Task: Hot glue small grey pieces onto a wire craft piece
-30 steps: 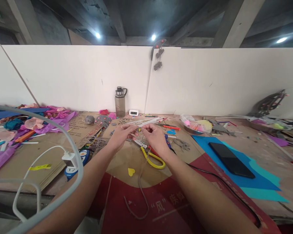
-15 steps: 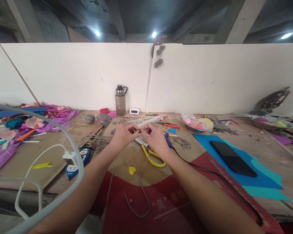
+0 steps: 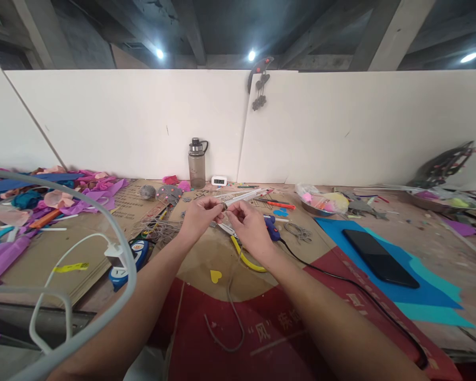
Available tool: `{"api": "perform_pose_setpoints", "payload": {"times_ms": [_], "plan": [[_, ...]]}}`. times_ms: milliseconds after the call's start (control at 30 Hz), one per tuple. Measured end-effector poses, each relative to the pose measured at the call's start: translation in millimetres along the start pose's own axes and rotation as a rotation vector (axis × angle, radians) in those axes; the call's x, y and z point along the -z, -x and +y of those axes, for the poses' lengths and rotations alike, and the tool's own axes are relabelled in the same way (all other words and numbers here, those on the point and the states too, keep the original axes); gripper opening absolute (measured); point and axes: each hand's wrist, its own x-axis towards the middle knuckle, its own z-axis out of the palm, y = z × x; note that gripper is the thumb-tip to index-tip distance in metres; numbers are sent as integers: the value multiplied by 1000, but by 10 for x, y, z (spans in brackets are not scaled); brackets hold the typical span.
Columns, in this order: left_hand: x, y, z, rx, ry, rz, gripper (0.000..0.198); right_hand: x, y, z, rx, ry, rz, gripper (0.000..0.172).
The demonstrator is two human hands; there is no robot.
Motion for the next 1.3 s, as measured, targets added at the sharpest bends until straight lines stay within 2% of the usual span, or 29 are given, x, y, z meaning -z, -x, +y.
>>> {"api": "perform_pose_setpoints", "payload": {"times_ms": [167, 400, 533, 700, 767, 833, 900, 967, 1000, 1100, 1133, 1200, 1300], "plan": [[-23, -10, -48, -8, 97, 7, 17, -27, 2, 23, -26, -43, 5, 7], [7, -28, -26, -47, 86, 114, 12, -28, 39, -25, -31, -46, -38, 14], [104, -117, -61, -64, 254, 231, 14, -12, 63, -79, 18, -48, -83, 18], [326, -243, -132, -22, 538, 387, 20, 52, 60, -121, 18, -64, -152, 21], [405, -278, -164, -15, 610, 440, 22, 84, 57, -120, 3, -66, -215, 24], [453, -297, -183, -10, 634, 462, 25, 126, 54, -104, 0, -35, -355, 26], [461, -300, -182, -10, 629, 449, 26, 196, 42, -65, 8, 25, -537, 29], [435, -289, -162, -27, 609, 414, 26, 300, 10, 14, -4, 111, -614, 33], [414, -280, -148, -43, 595, 389, 26, 363, -13, 75, -31, 170, -573, 36], [340, -249, -107, -87, 552, 314, 23, 541, -82, 351, -171, 417, -243, 34], [317, -239, -96, -90, 542, 297, 22, 582, -95, 470, -240, 508, -186, 33], [278, -218, -77, -81, 530, 278, 21, 620, -100, 718, -385, 591, -176, 35], [240, -191, -50, -72, 526, 257, 21, 600, -80, 1026, -421, 558, -159, 40]]}}
